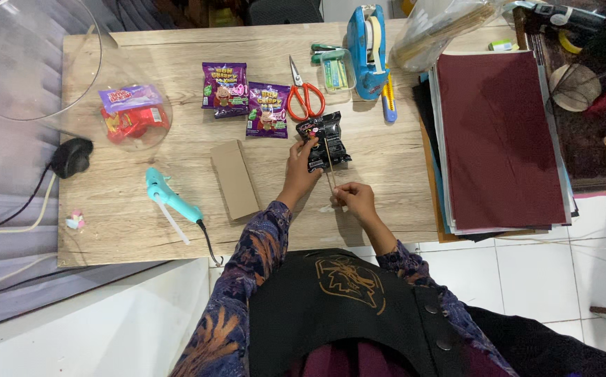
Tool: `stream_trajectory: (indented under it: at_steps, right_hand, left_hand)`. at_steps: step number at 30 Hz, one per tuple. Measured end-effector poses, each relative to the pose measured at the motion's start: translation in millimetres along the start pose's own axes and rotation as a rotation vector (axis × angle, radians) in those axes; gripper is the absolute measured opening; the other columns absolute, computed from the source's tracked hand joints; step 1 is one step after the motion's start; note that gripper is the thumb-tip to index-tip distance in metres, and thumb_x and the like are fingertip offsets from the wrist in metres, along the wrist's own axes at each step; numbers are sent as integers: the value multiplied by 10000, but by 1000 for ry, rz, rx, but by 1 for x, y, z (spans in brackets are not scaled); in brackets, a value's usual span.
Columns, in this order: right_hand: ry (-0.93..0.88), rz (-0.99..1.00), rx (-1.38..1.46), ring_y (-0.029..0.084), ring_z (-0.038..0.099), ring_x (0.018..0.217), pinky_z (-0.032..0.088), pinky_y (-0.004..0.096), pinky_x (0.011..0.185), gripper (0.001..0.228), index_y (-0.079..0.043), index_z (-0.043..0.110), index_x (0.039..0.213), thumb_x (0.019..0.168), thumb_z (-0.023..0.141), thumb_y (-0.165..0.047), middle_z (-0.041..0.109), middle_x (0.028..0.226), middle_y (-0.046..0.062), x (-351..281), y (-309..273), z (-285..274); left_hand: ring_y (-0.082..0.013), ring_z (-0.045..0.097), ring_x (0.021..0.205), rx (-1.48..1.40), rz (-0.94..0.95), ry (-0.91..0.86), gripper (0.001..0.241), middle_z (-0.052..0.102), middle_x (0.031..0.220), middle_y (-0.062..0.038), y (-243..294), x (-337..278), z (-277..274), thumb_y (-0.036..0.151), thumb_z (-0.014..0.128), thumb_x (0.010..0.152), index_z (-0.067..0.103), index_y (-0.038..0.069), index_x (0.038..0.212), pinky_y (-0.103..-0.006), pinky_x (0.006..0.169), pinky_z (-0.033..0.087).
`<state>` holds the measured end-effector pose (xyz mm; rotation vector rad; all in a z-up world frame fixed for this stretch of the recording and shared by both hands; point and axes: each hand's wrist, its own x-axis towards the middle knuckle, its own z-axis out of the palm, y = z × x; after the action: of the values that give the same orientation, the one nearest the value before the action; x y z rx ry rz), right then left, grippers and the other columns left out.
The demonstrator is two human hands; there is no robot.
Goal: The person attaches wooden skewers to small snack packets using a hot glue gun and secures them with rubber bands. They repeat this process for several packets and then place the finished skewers into a cardboard box.
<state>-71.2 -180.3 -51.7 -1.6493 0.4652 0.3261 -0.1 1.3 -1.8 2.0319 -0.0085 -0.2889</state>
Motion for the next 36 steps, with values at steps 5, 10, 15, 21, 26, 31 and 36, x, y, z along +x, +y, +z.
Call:
stream_trajectory:
  at_steps: [5,10,15,21,26,31,36]
  right_hand:
    - [28,58,36,187,677,600,561,276,551,172,0,742,931,779,779,-70,692,696,160,-4,-12,3]
    - [31,53,-28,172,671,557,549,262,507,145,-34,756,889,754,782,-80,692,668,148,6,1,3]
    - [39,68,-65,175,673,639,552,268,561,180,-41,764,928,763,779,-113,710,743,162,-1,-6,3]
    - [0,-56,-204,231,711,790,601,346,671,374,-186,707,1178,808,733,-140,706,882,138,-10,-21,-5]
    - [-14,-145,-205,184,677,670,557,284,594,287,-142,711,1129,864,660,-43,708,829,136,-23,-32,2]
    - [39,-177,-260,195,672,643,544,297,568,233,-138,742,1059,846,700,-56,712,793,146,-8,-15,1]
    - [21,-168,-353,235,708,690,548,330,606,212,-131,751,1056,849,715,-105,720,771,146,-8,-22,-3]
  left_hand:
    - [-549,360,1339,9,-17,-4,818,272,1505,-203,4,-3,-2,102,751,774,414,378,1466,-569,1116,360]
    - [-544,376,1331,23,5,4,832,294,1488,-214,1,-1,0,97,763,761,412,370,1465,-565,1124,362]
    - [-530,349,1355,-4,8,-16,802,267,1506,-198,4,-5,-3,106,738,789,406,376,1468,-574,1130,338]
    - [-531,340,1353,5,16,-16,793,271,1495,-198,1,-2,-2,86,734,805,406,362,1472,-594,1116,338]
    - [-535,343,1345,19,22,-21,809,261,1502,-193,-8,2,2,100,746,803,395,372,1479,-598,1114,344]
    - [-532,355,1340,20,32,-24,805,262,1506,-201,3,-4,-2,96,736,814,384,377,1481,-610,1113,342]
    - [-550,286,1373,-1,54,-18,732,238,1505,-251,12,-10,-4,58,687,870,389,304,1491,-636,1115,297]
